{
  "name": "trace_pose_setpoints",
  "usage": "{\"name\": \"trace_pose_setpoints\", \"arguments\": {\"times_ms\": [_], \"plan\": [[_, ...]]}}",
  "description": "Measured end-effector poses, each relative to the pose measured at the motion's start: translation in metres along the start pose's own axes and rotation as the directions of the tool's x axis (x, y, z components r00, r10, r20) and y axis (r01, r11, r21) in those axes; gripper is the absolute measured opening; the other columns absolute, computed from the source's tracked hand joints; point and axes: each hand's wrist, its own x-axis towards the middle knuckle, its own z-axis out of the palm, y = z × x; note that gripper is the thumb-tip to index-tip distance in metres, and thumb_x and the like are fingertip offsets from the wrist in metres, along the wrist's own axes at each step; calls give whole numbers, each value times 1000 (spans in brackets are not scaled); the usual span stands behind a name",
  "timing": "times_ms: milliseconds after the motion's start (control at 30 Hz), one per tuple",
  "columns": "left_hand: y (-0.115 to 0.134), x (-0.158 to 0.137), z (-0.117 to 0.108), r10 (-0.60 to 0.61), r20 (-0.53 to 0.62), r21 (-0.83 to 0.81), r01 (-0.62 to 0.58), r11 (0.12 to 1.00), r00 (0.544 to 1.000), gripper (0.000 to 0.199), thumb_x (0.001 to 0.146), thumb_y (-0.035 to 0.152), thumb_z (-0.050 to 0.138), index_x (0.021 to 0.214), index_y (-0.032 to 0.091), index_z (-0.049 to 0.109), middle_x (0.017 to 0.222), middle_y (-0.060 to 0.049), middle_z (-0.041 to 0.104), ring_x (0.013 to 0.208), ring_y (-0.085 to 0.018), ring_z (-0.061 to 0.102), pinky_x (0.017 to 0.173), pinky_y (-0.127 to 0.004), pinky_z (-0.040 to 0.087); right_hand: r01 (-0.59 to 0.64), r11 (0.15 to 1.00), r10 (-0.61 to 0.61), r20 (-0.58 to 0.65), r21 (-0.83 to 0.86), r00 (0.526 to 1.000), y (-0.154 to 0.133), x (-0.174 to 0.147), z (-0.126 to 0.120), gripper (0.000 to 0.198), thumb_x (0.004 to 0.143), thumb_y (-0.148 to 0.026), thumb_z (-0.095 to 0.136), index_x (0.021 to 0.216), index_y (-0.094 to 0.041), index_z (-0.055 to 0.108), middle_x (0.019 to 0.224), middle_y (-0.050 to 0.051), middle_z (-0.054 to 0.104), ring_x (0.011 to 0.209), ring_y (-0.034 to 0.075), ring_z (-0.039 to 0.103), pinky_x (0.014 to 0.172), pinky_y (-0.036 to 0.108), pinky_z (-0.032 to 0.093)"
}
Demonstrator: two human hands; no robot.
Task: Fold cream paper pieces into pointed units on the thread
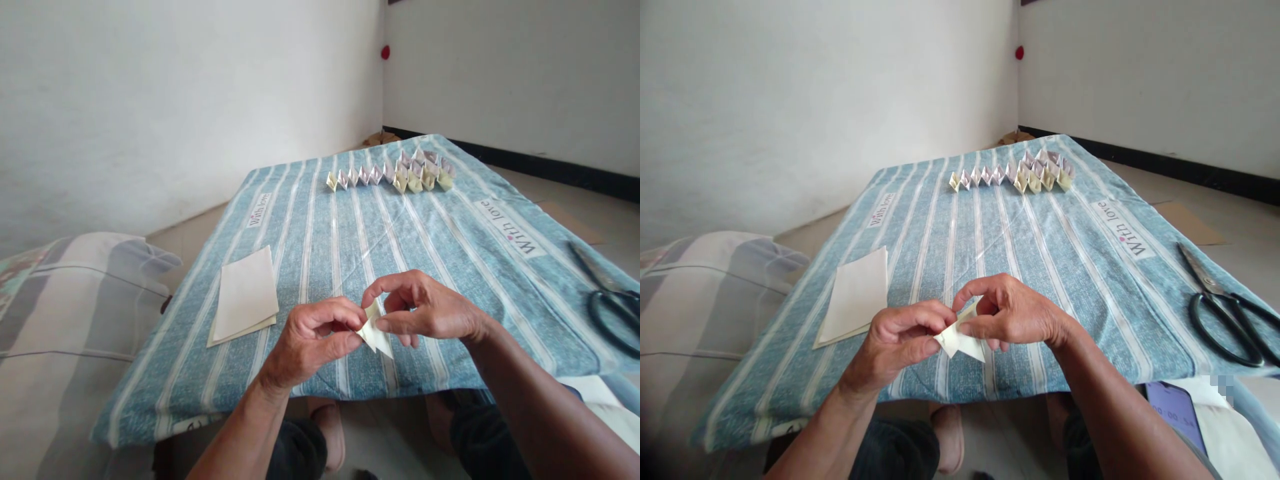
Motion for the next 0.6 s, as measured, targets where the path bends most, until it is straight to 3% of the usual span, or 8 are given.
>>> {"name": "trace_pose_setpoints", "arguments": {"times_ms": [400,500,600], "plan": [[1,2,6,-74,69,-162,84,983,995,7,80,21,74,81,15,77,86,-8,70,78,-16,64,72,-26,51,-138,990,130,184,34,974,4,0,-6,29,80,-41,71,86,-14,61,43,-5,58,32,7,48,32,14,36],[0,0,6,-131,93,-209,148,967,987,10,80,23,74,82,14,77,87,-8,71,64,-13,65,58,-22,50,-158,987,148,226,25,963,7,1,-7,28,82,-41,69,83,-14,62,43,-5,58,31,7,49,32,14,36],[-1,-2,6,-185,85,-233,200,952,979,13,80,26,75,83,13,76,84,-7,71,51,-9,63,44,-16,41,-142,989,129,246,35,961,9,1,-8,26,83,-39,68,81,-13,62,44,-5,59,32,7,51,33,14,37]]}}
